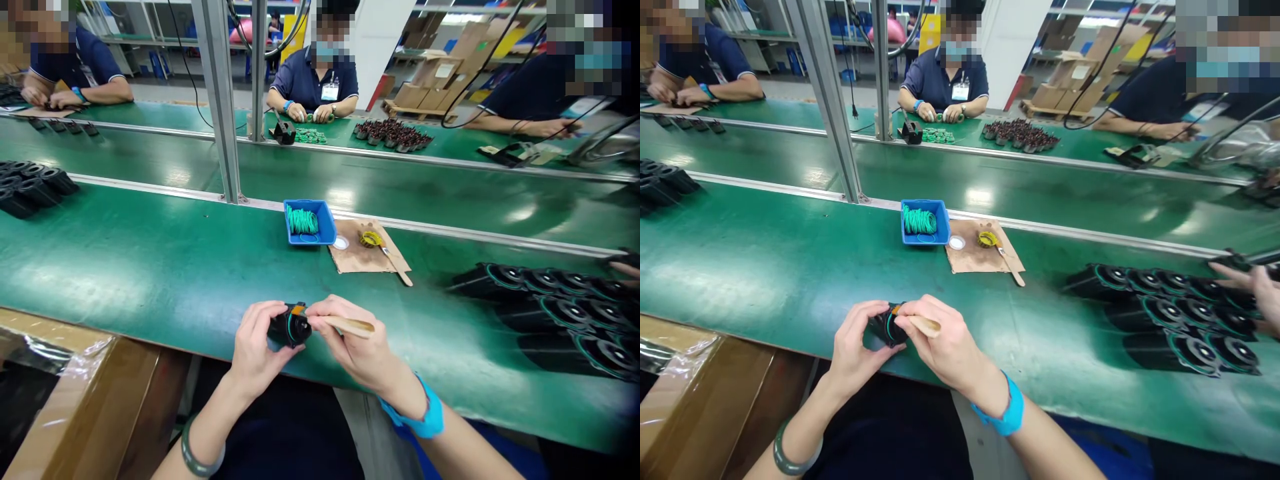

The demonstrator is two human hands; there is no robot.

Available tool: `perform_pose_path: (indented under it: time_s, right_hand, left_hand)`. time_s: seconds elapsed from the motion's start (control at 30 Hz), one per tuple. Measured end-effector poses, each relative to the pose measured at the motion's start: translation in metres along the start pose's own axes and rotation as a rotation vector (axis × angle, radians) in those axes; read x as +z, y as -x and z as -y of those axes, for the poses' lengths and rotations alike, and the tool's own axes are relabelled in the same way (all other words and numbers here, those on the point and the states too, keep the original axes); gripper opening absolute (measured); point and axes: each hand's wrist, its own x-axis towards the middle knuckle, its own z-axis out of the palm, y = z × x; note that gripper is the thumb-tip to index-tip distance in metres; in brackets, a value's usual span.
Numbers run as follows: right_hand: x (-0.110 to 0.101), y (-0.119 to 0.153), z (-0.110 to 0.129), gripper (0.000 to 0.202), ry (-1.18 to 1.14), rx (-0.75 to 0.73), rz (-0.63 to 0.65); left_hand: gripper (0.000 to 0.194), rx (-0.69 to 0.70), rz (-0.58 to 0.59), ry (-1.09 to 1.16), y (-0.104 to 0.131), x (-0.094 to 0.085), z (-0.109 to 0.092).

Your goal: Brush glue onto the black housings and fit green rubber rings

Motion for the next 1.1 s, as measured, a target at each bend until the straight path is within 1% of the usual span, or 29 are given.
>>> perform_pose_path:
  time_s: [0.2,0.33,0.43,0.53,0.67,0.73,0.77,0.83,0.9,0.93,1.0,1.1]
  right_hand:
    - [0.002,0.004,0.008,0.014,-0.048,-0.022,0.112]
    - [0.003,0.009,0.012,0.017,-0.018,-0.114,0.170]
    - [0.002,0.011,0.013,0.022,0.015,-0.187,0.262]
    - [-0.002,0.012,0.010,0.030,0.057,-0.219,0.360]
    - [-0.009,0.010,0.003,0.033,0.060,-0.218,0.413]
    - [-0.013,0.008,-0.002,0.030,0.018,-0.190,0.387]
    - [-0.014,0.007,-0.004,0.028,-0.027,-0.159,0.345]
    - [-0.016,0.006,-0.007,0.026,-0.162,-0.057,0.183]
    - [-0.015,0.004,-0.008,0.026,-0.283,0.084,0.003]
    - [-0.013,0.004,-0.009,0.028,-0.312,0.152,-0.055]
    - [-0.008,0.003,-0.009,0.032,-0.322,0.246,-0.091]
    - [0.003,0.002,-0.008,0.042,-0.320,0.287,-0.066]
  left_hand:
    - [0.043,0.026,-0.016,-0.003,-0.002,0.001,0.000]
    - [0.042,0.023,-0.010,0.006,-0.002,0.000,0.001]
    - [0.042,-0.010,-0.023,0.004,-0.002,-0.002,0.002]
    - [0.047,-0.062,-0.024,0.016,-0.003,-0.004,0.004]
    - [0.056,-0.147,0.003,0.055,-0.004,-0.009,0.009]
    - [0.061,-0.183,0.019,0.079,-0.003,-0.011,0.011]
    - [0.063,-0.194,0.026,0.091,-0.002,-0.012,0.012]
    - [0.063,-0.183,0.046,0.112,0.000,-0.014,0.014]
    - [0.063,-0.127,0.069,0.120,0.003,-0.015,0.013]
    - [0.062,-0.092,0.076,0.118,0.004,-0.015,0.013]
    - [0.061,-0.038,0.079,0.103,0.006,-0.014,0.011]
    - [0.057,0.004,0.068,0.078,0.008,-0.012,0.009]
